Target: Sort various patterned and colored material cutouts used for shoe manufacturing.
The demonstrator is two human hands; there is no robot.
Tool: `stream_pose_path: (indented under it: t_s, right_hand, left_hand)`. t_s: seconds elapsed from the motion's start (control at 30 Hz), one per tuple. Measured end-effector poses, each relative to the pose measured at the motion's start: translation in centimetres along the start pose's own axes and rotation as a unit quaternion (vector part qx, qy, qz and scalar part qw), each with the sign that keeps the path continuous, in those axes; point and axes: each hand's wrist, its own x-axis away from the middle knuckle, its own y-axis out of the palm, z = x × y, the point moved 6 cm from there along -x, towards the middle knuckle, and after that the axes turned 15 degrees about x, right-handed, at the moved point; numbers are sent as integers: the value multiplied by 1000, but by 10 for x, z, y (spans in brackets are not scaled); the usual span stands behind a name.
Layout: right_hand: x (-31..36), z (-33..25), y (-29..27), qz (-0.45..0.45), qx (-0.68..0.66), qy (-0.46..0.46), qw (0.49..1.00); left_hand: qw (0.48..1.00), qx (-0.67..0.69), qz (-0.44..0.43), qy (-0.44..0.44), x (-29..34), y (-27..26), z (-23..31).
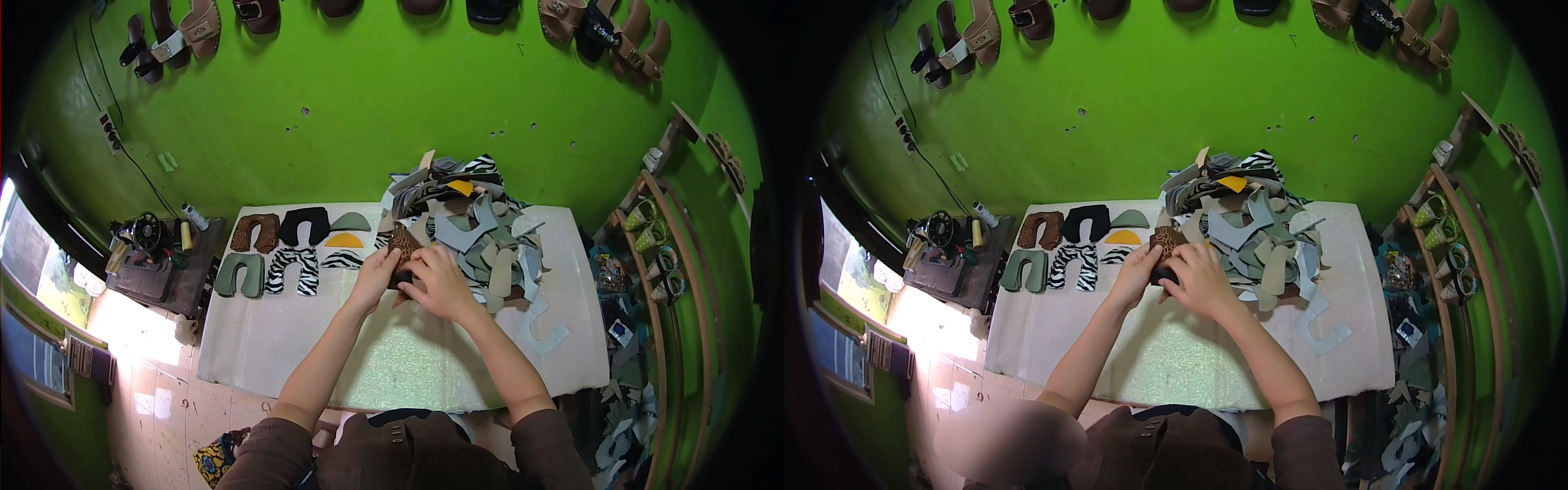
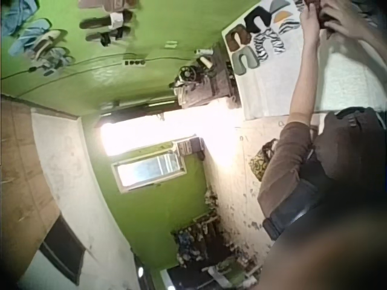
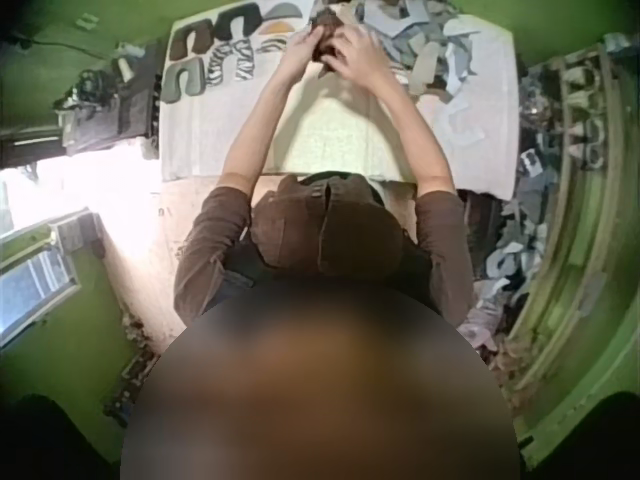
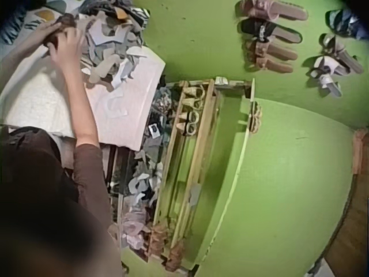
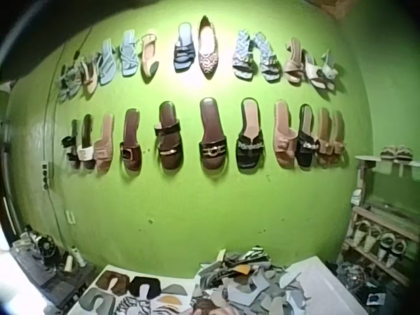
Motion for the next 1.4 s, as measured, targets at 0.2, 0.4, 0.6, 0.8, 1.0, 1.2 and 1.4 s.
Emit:
stream_pose_path:
  t_s: [0.2, 0.4, 0.6, 0.8, 1.0, 1.2, 1.4]
  right_hand:
    - [14, 3, 24, -13, -93, 36, 995]
    - [19, -3, 23, 22, -10, 55, 998]
    - [35, -18, 21, 128, 132, -32, 982]
    - [54, -16, 54, -32, -3, -50, 998]
    - [12, 23, -7, 147, -88, 104, 980]
    - [9, 60, 29, -46, -314, 148, 937]
    - [27, 55, 52, -214, -516, 275, 783]
  left_hand:
    - [999, 30, 22, 34, -3, 1, 2]
    - [998, 38, 42, 8, -4, -2, -3]
    - [994, 84, 62, 31, -8, -1, 8]
    - [998, 30, 27, 45, -14, 1, 24]
    - [959, -250, -133, -15, -2, 14, 37]
    - [952, -252, -176, -14, 0, 20, 37]
    - [973, -195, -122, -24, 3, 4, 41]
